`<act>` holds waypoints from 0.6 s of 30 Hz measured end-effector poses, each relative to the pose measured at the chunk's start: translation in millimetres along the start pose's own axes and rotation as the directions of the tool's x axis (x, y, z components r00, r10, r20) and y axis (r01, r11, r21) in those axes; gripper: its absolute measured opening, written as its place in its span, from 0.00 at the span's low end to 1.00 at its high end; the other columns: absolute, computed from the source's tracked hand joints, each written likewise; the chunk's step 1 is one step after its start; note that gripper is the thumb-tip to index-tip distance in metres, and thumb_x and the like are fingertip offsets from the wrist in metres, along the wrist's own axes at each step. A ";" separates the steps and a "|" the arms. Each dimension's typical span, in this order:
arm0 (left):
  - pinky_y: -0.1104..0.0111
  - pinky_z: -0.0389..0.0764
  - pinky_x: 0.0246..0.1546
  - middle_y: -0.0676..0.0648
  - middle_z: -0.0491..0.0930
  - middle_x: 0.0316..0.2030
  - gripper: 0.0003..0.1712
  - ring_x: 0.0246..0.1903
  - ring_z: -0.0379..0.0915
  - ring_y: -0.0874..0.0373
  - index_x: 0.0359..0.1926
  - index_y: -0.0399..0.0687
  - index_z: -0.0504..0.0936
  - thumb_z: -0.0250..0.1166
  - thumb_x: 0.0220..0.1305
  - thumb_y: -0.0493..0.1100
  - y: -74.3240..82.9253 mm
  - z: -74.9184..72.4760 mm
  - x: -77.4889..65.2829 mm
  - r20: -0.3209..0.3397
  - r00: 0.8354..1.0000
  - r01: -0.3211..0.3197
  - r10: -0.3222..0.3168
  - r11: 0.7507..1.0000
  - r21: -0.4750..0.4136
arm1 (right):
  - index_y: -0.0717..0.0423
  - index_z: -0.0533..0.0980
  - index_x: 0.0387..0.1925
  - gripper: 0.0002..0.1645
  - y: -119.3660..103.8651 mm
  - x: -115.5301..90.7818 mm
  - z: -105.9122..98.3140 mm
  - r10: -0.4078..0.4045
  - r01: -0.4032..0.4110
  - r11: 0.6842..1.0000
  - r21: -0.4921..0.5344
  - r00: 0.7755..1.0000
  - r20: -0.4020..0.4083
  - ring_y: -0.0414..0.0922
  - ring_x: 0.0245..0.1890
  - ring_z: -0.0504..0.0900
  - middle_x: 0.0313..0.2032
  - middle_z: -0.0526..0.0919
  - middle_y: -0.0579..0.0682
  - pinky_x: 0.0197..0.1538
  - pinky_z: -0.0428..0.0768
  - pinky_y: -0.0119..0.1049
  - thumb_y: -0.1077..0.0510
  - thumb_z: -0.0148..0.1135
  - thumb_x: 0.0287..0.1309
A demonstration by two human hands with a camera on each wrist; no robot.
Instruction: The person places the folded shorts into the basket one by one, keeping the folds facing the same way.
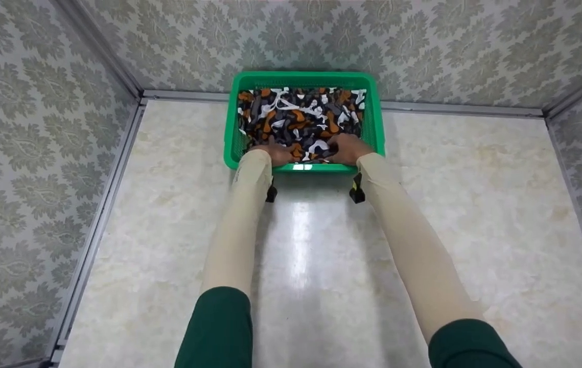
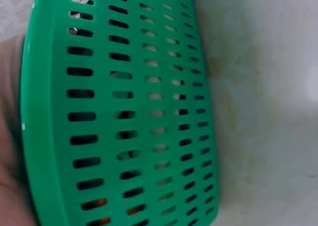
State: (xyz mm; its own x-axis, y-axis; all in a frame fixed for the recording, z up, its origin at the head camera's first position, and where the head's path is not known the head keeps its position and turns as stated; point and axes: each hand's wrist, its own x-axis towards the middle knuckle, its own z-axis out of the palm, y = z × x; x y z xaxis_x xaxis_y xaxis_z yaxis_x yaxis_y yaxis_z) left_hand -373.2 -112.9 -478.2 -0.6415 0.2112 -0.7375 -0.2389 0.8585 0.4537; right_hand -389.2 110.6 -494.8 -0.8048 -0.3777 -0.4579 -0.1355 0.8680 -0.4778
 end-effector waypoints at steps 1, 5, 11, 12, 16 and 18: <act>0.56 0.57 0.71 0.42 0.30 0.80 0.37 0.76 0.45 0.45 0.82 0.56 0.42 0.43 0.80 0.53 -3.1 3.0 6.2 -0.055 0.998 -0.002 0.003 1.000 0.011 | 0.63 0.70 0.70 0.31 1.9 2.8 3.4 -0.003 0.003 1.000 0.014 0.999 -0.034 0.57 0.68 0.69 0.69 0.70 0.61 0.66 0.71 0.52 0.54 0.62 0.70; 0.49 0.68 0.63 0.45 0.64 0.73 0.27 0.64 0.67 0.44 0.73 0.56 0.71 0.52 0.76 0.50 -12.6 24.5 24.0 -0.415 0.902 -0.091 0.121 0.992 0.092 | 0.64 0.75 0.65 0.26 10.9 4.4 18.6 -0.062 0.089 0.990 0.111 0.972 -0.226 0.56 0.62 0.76 0.63 0.77 0.61 0.62 0.75 0.52 0.55 0.61 0.71; 0.53 0.70 0.64 0.43 0.75 0.60 0.20 0.62 0.69 0.50 0.63 0.48 0.80 0.61 0.74 0.49 9.1 74.8 -4.9 -0.794 0.506 -0.598 0.336 0.801 -0.042 | 0.65 0.81 0.54 0.17 -5.3 -30.2 31.1 -0.262 0.496 0.784 0.374 0.810 -0.525 0.57 0.51 0.82 0.50 0.84 0.60 0.54 0.80 0.50 0.58 0.58 0.73; 0.56 0.73 0.60 0.45 0.78 0.57 0.18 0.58 0.72 0.53 0.59 0.47 0.80 0.61 0.74 0.48 14.9 81.4 -11.6 -0.794 0.517 -0.694 0.321 0.700 -0.169 | 0.65 0.82 0.52 0.16 -8.8 -37.6 32.3 -0.266 0.543 0.718 0.435 0.793 -0.549 0.57 0.48 0.83 0.48 0.84 0.59 0.52 0.81 0.49 0.58 0.58 0.73; 0.60 0.80 0.41 0.46 0.81 0.37 0.11 0.36 0.78 0.55 0.45 0.41 0.82 0.59 0.74 0.45 25.9 94.1 -24.9 -0.687 0.708 -0.702 0.162 0.269 -0.659 | 0.66 0.83 0.41 0.15 -1.4 -60.0 33.0 -0.260 0.560 0.586 0.586 0.815 -0.518 0.55 0.38 0.84 0.40 0.84 0.62 0.44 0.84 0.44 0.56 0.59 0.73; 0.64 0.79 0.36 0.46 0.81 0.32 0.11 0.31 0.77 0.54 0.41 0.40 0.82 0.58 0.74 0.44 20.4 92.0 -23.9 -0.659 0.742 -0.661 0.123 0.298 -0.689 | 0.65 0.83 0.38 0.16 15.5 -64.7 29.4 -0.269 0.509 0.701 0.499 0.838 -0.475 0.52 0.34 0.83 0.36 0.84 0.62 0.41 0.83 0.42 0.55 0.59 0.73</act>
